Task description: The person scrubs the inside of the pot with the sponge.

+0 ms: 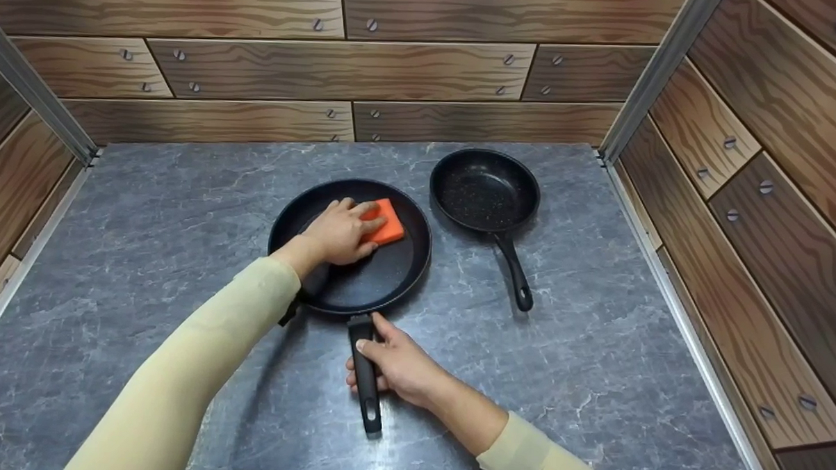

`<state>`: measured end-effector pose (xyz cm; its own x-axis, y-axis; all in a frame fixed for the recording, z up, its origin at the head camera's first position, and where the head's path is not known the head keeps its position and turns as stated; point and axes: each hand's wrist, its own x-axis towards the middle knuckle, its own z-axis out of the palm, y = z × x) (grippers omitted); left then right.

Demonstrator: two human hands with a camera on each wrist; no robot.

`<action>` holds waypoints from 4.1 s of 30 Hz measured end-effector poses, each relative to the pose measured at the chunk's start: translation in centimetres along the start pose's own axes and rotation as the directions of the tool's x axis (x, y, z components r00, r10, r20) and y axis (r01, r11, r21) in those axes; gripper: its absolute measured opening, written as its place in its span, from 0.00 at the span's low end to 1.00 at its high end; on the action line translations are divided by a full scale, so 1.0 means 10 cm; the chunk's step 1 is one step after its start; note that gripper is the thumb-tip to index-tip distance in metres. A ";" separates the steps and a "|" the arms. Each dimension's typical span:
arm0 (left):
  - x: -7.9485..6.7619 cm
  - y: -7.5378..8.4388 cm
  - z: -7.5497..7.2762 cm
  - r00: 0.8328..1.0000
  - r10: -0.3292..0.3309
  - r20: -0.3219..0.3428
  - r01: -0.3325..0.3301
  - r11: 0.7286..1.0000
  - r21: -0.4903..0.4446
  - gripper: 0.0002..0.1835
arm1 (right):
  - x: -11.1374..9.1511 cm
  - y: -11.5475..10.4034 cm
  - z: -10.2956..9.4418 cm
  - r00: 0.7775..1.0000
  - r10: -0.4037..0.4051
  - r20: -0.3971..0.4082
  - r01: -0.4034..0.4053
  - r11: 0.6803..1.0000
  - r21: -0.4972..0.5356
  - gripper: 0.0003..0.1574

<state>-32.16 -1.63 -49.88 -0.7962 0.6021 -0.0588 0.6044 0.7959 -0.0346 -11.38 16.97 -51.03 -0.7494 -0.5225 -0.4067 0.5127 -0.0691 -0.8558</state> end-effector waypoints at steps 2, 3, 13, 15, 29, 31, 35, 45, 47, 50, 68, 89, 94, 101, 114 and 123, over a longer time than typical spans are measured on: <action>0.00 -0.02 0.00 1.000 -0.010 0.009 0.010 1.000 -0.001 0.31 | 0.00 0.00 0.00 1.000 0.002 -0.004 -0.002 1.000 0.001 0.53; -0.01 -0.02 -0.01 1.000 -0.015 0.012 0.015 1.000 -0.003 0.31 | 0.00 0.00 0.00 1.000 0.002 -0.005 -0.002 1.000 0.002 0.53; -0.05 -0.12 -0.02 0.998 -0.053 0.026 0.053 0.998 0.014 0.32 | -0.01 0.00 0.00 1.000 -0.003 -0.013 0.003 1.000 0.006 0.53; -0.07 -0.14 -0.03 0.998 -0.062 0.024 0.062 0.998 0.007 0.32 | -0.01 0.00 0.00 1.000 -0.004 -0.013 0.004 1.000 0.005 0.53; -0.18 -0.27 -0.06 0.995 -0.098 0.032 0.098 0.995 0.007 0.32 | 0.00 0.00 -0.01 1.000 -0.009 -0.017 0.010 1.000 0.006 0.53; -0.19 -0.30 -0.06 0.994 -0.105 0.038 0.105 0.994 0.009 0.32 | 0.00 0.00 -0.01 1.000 -0.011 -0.020 0.011 1.000 0.006 0.52; -0.21 -0.34 -0.06 0.993 -0.111 0.046 0.110 0.994 0.010 0.33 | 0.00 0.01 0.00 1.000 -0.014 -0.021 0.014 1.000 0.006 0.52; -0.30 -0.43 -0.09 0.994 -0.101 0.042 0.099 0.994 0.042 0.31 | 0.00 0.01 0.00 0.999 -0.017 -0.028 0.017 1.000 0.000 0.52; -0.32 -0.45 -0.09 0.994 -0.097 0.042 0.095 0.994 0.045 0.31 | 0.00 0.01 0.00 0.999 -0.018 -0.028 0.018 1.000 -0.001 0.52; -0.35 -0.47 -0.09 0.995 -0.094 0.046 0.092 0.995 0.044 0.31 | 0.00 0.01 0.00 0.999 -0.019 -0.025 0.019 1.000 -0.001 0.52; -0.51 -0.54 -0.08 0.995 -0.081 0.058 0.076 0.994 0.074 0.32 | 0.01 0.02 0.00 1.000 -0.027 -0.012 0.027 1.000 -0.002 0.53; -0.66 -0.56 -0.20 0.997 -0.004 0.078 0.002 1.000 0.026 0.28 | 0.01 0.00 -0.01 0.999 -0.035 -0.007 0.035 0.999 -0.015 0.51; -0.69 -0.54 -0.20 0.996 0.006 0.093 -0.007 1.000 0.018 0.28 | 0.01 0.01 -0.01 0.999 -0.032 -0.014 0.031 0.999 -0.013 0.51; -0.74 -0.54 -0.20 0.995 0.027 0.096 -0.026 1.000 -0.012 0.29 | 0.01 0.01 -0.01 0.999 -0.032 -0.016 0.031 0.999 -0.008 0.52; -0.86 -0.54 -0.16 0.996 0.080 0.044 -0.079 0.996 -0.031 0.27 | 0.01 0.02 -0.02 0.999 -0.030 -0.010 0.030 0.999 -0.012 0.52; -0.94 -0.53 -0.16 0.994 0.101 0.044 -0.099 0.994 -0.055 0.29 | 0.02 0.02 -0.01 0.999 -0.033 -0.007 0.033 0.999 -0.014 0.51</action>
<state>-27.88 -11.43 -47.56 -0.7292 0.6761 -0.1057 0.6776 0.7350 0.0265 -11.46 16.98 -51.29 -0.7688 -0.5142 -0.3802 0.4815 -0.0742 -0.8733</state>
